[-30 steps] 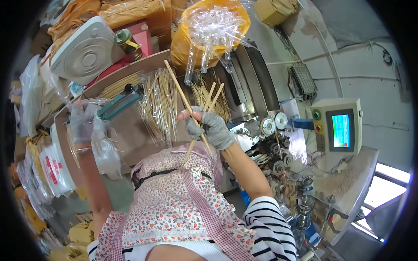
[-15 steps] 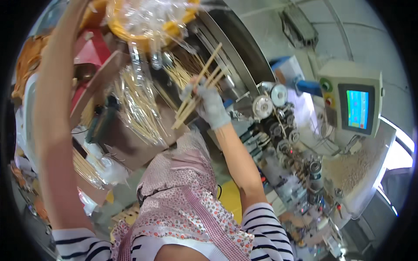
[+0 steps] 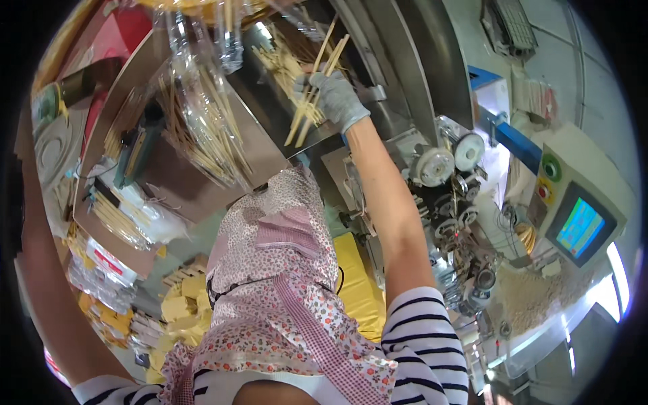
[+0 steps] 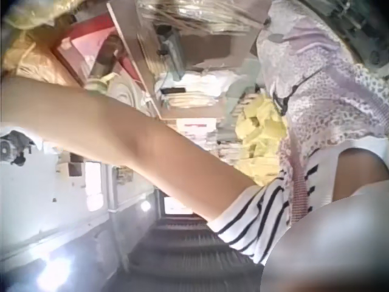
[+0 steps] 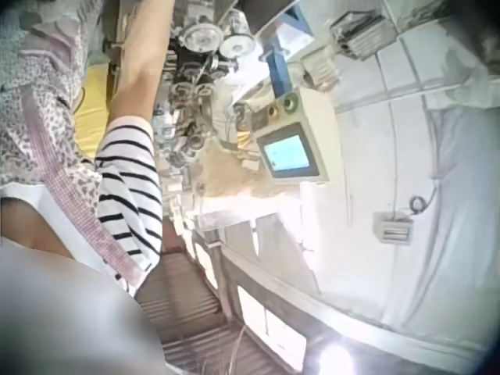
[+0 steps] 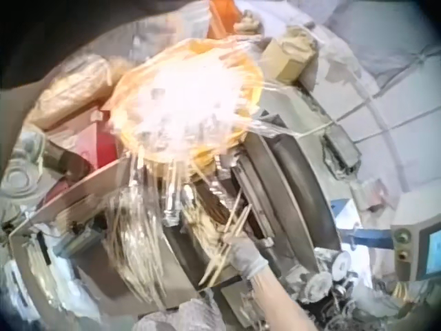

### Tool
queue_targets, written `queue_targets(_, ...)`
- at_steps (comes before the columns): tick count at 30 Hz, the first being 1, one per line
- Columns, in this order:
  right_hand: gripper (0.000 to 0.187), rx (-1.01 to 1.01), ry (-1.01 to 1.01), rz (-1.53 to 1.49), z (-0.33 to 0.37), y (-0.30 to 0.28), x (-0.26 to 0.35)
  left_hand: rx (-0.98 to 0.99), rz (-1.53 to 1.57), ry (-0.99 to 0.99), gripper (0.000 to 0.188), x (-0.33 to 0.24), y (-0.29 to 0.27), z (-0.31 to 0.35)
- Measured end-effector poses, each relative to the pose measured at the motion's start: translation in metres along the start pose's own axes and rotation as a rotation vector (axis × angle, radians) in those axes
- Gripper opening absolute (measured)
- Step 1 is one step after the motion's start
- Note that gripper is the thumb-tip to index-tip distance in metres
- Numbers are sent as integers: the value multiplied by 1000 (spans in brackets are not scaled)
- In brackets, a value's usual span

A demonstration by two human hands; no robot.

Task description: Gathering and packaging thin bamboo sticks into plastic sleeves at a production station.

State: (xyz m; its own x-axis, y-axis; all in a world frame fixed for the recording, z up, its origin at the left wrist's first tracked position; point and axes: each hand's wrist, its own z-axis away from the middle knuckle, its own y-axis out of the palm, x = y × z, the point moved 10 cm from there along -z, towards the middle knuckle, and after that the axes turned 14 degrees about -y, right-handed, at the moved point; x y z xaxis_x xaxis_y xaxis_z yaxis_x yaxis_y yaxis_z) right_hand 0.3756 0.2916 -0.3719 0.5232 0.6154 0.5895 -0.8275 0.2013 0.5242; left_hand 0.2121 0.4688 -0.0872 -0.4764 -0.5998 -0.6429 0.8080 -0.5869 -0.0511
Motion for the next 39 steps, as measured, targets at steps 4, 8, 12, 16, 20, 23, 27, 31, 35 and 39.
queue_targets(4, 27, 20, -26, 910, -94, -150, -52, -348, 201, 139, 28, 23, 24, 72)
queue_targets(8, 56, -189, -177, 1788, -92, -58, -12, -842, 358, 183, 23, 151, -50, 166)
queue_targets(12, 37, -176, -1105, 2458, -37, 17, 4, -1087, 287, -10, 26, 293, -68, 208)
queue_targets(16, 26, 334, -791, 1361, -1, 142, -79, -978, 381, -293, 14, 496, 16, 149)
queue_targets(20, 44, 219, -663, 1693, -41, 166, -165, -1104, 99, -295, 22, 528, 42, 73)
queue_targets(23, 40, 144, -664, 1666, -63, 163, -167, -1136, 68, -324, 30, 523, 43, 38)
queue_targets(27, 29, 183, -401, 1659, -58, 154, -159, -1121, 78, -386, 38, 530, 36, 39)
queue_targets(31, 20, 323, -410, 1247, -3, 156, -143, -782, 682, -237, 39, 533, 49, 31)
queue_targets(35, 25, 336, -97, 946, 82, 153, -169, -495, 1332, 3, 35, 464, 59, 34)
queue_targets(39, 31, 488, -25, 817, 111, 155, -194, -325, 1395, 46, 30, 464, 46, 17)
